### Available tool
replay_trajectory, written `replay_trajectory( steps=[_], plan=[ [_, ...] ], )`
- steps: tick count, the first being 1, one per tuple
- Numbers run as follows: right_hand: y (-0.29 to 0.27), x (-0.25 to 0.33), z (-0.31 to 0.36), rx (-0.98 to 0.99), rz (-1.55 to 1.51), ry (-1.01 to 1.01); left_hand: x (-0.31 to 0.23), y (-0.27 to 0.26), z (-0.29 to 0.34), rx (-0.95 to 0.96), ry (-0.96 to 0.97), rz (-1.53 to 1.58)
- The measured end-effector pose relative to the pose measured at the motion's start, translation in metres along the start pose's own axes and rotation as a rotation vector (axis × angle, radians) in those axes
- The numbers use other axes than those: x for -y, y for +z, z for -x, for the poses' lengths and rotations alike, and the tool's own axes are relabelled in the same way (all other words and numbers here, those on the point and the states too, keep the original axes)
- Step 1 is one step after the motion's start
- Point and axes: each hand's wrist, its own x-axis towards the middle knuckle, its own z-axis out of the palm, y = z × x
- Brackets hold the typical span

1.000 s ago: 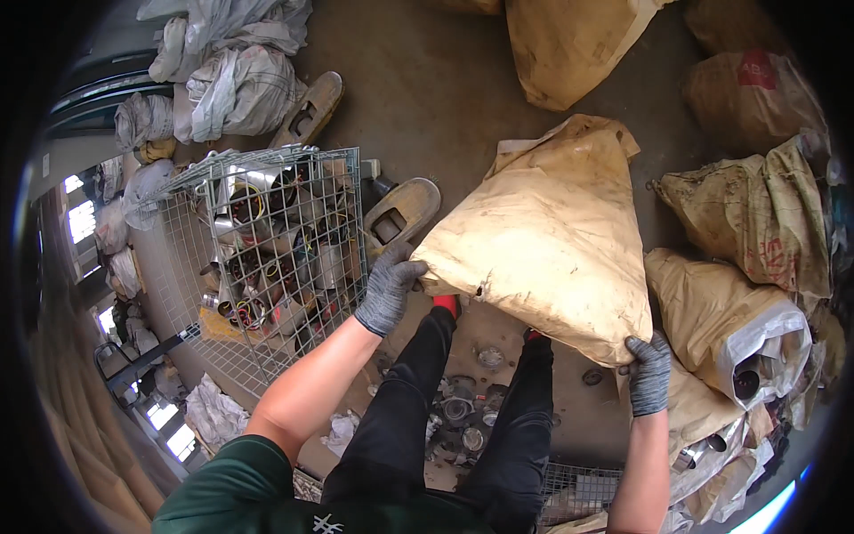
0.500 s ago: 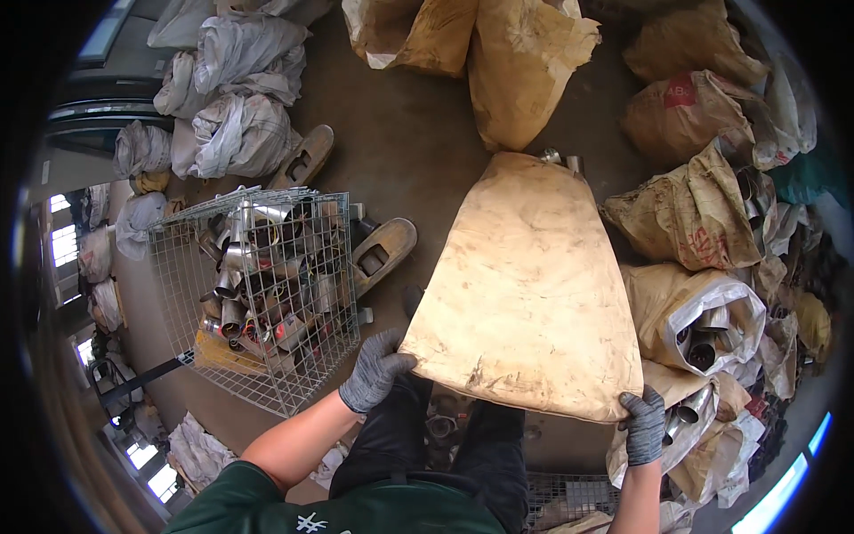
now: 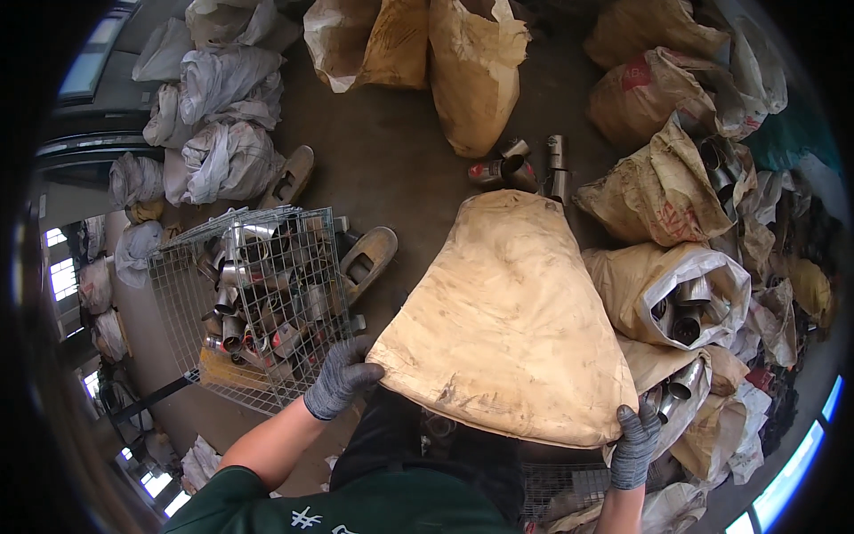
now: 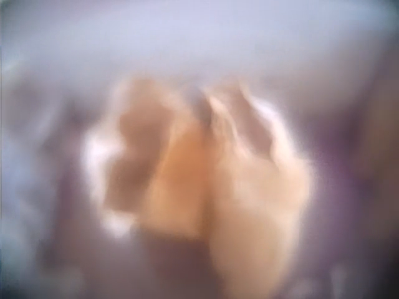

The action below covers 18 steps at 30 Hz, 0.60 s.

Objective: The person, wearing gloves, sorts through metal scrap components, picking them up from the floor and placing them into different bags and a metal wire cart.

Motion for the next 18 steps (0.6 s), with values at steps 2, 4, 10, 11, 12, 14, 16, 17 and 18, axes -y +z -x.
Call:
replay_trajectory(
  steps=[2,4,10,11,12,14,16,17,18],
  plan=[
    [-0.01,-0.004,0.0,0.03,0.058,0.02,0.007,-0.007,-0.005,0.081,0.008,-0.114],
    [-0.011,-0.003,-0.002,0.052,0.086,0.091,0.01,-0.005,-0.012,0.026,-0.025,-0.062],
    [0.002,-0.011,0.002,0.095,0.093,0.122,0.016,-0.025,-0.01,-0.009,-0.086,-0.079],
    [0.001,-0.005,0.006,0.12,0.183,0.149,0.007,-0.025,-0.004,-0.009,-0.122,-0.039],
    [0.003,-0.008,0.011,0.116,0.151,0.17,0.002,-0.027,-0.002,0.008,-0.119,-0.044],
    [0.01,-0.012,0.021,0.113,0.087,0.207,-0.003,-0.035,0.002,0.039,-0.108,-0.051],
    [0.022,0.003,0.032,0.144,0.148,0.214,0.0,-0.047,0.004,0.041,-0.128,-0.061],
    [0.03,0.012,0.038,0.15,0.154,0.232,0.002,-0.054,0.005,0.042,-0.136,-0.064],
    [0.037,0.018,0.043,0.158,0.16,0.251,0.007,-0.063,0.005,0.038,-0.129,-0.049]
  ],
)
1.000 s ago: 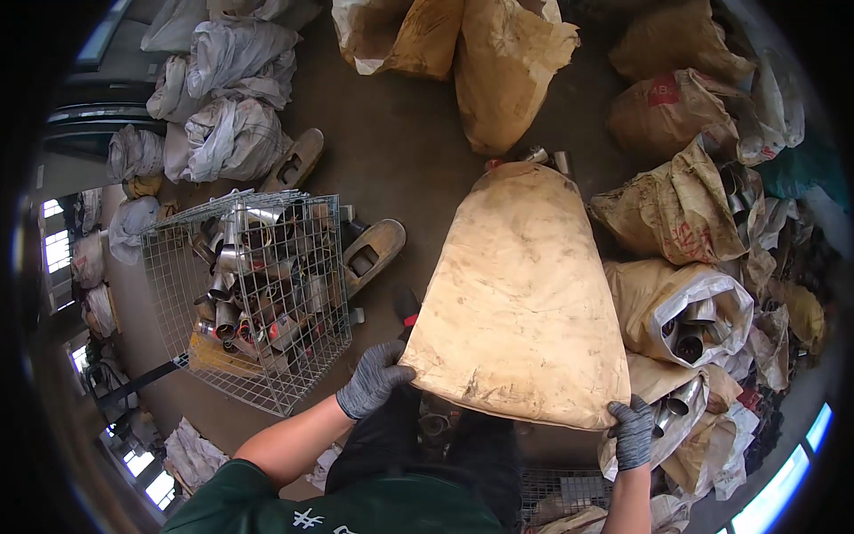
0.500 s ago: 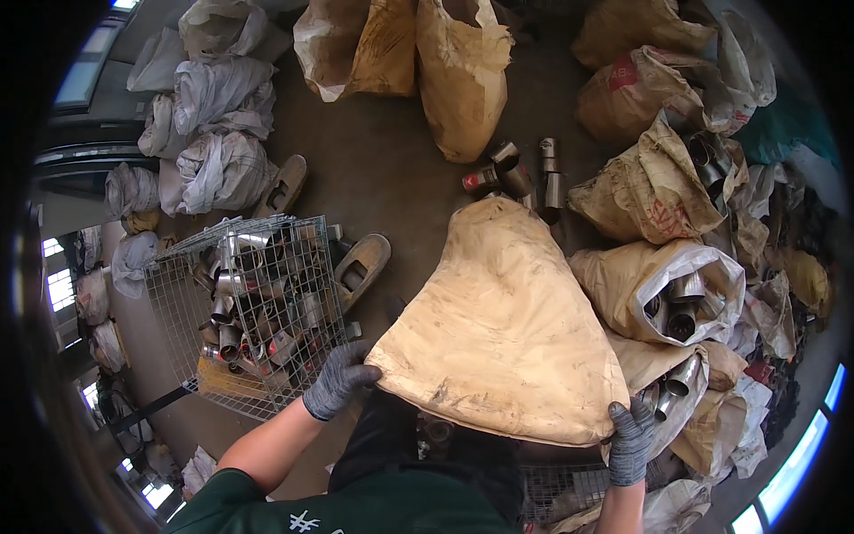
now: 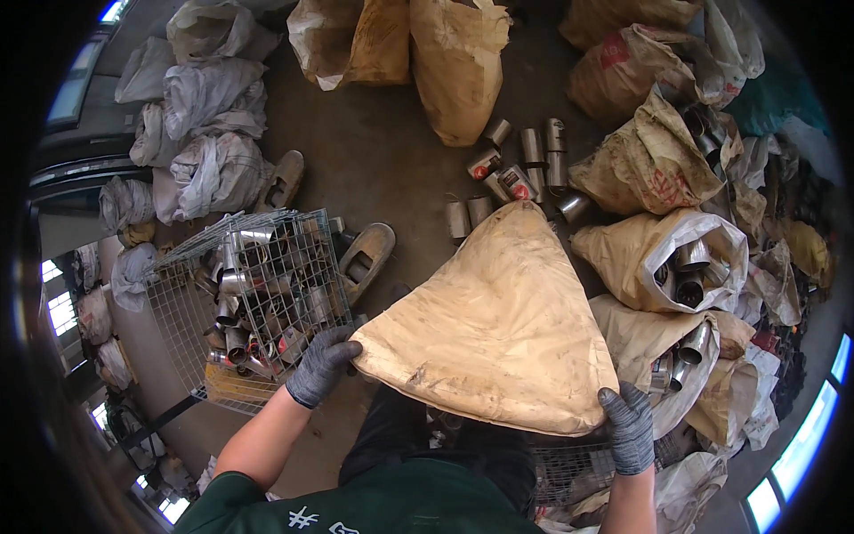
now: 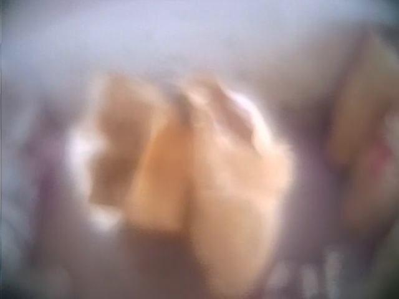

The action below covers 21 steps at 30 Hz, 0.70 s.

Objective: The person, wearing gloves, sorts through metal scrap components, picking them up from the floor and placing them into different bags and a metal wire cart.

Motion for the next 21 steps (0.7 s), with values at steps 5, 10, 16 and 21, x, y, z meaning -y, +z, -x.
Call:
replay_trajectory(
  steps=[5,10,16,21],
  plan=[
    [0.036,0.02,0.027,0.029,-0.063,-0.007,0.002,-0.044,0.024,-0.031,0.065,0.106],
    [0.086,0.059,0.042,0.12,-0.036,-0.101,-0.055,-0.106,0.083,-0.219,0.24,-0.038],
    [0.193,0.122,-0.063,0.349,-0.007,-0.303,-0.138,-0.146,0.113,-0.879,0.882,0.217],
    [0.249,0.118,-0.216,0.3,0.282,-0.319,-0.138,-0.167,0.071,-0.768,0.767,-0.215]
  ],
)
